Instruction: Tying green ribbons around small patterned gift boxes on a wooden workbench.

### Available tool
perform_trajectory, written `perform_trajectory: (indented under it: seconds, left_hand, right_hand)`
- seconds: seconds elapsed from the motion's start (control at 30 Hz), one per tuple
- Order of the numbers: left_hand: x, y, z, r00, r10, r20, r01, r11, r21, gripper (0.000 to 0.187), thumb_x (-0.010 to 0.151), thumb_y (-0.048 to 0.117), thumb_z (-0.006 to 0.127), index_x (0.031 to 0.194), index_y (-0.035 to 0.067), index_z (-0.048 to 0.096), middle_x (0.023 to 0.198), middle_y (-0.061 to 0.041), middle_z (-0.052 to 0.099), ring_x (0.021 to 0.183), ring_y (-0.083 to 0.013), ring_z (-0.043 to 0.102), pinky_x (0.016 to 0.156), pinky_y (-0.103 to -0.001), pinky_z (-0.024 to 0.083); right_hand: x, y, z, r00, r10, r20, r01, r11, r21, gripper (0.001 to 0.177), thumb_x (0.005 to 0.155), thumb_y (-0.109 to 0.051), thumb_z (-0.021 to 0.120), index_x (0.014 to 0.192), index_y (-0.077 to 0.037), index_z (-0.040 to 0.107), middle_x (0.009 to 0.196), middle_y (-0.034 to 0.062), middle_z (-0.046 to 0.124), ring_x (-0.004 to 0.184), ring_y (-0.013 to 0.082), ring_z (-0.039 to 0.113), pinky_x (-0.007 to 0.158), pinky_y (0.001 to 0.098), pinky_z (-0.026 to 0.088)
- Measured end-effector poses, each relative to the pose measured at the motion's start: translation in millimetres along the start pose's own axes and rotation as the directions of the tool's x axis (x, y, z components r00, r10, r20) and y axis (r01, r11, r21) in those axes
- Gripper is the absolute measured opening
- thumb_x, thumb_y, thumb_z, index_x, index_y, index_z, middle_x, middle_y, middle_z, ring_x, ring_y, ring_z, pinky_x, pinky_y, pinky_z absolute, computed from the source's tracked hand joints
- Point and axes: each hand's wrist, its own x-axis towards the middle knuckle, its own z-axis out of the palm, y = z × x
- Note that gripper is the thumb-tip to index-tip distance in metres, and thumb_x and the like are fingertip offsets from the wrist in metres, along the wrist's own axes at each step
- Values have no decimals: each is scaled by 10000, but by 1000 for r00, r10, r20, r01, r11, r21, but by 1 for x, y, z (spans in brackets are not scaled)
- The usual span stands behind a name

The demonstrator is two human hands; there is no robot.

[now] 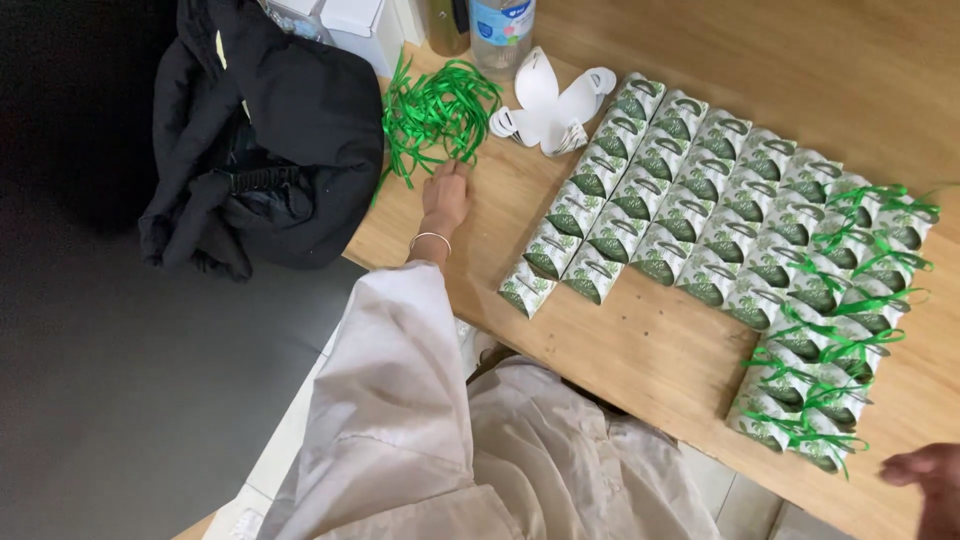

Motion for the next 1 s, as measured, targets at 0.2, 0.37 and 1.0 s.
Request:
perform_trajectory:
  seconds: [0.2,0.37,1.0]
  left_hand:
    - [-14,18,27,996,-78,-40,83,983,161,260,909,171,692,1164,130,673,1328,-77,583,1292,-273,528,1023,-488,427]
    - [-61,69,-21,987,-106,-117,103,994,-25,94,876,194,715,961,159,698,1125,-102,647,1120,-293,595,908,-482,469]
    - [-233,265,-203,360,674,644,355,540,-763,170,889,209,765,928,68,678,805,22,723,650,-40,651,500,-225,465]
  right_hand:
    - [-28,-168,312,988,113,-109,-129,980,-153,76,1116,34,581,1092,103,602,1017,239,686,964,302,707,897,452,599]
    - [-16,-170,377,924,382,19,-359,884,-300,240,971,40,570,1193,75,652,1051,179,741,930,252,735,847,379,597]
    - [-32,-168,419,817,317,481,-266,948,-173,452,920,-40,694,1359,-43,590,874,0,726,769,30,595,690,209,495]
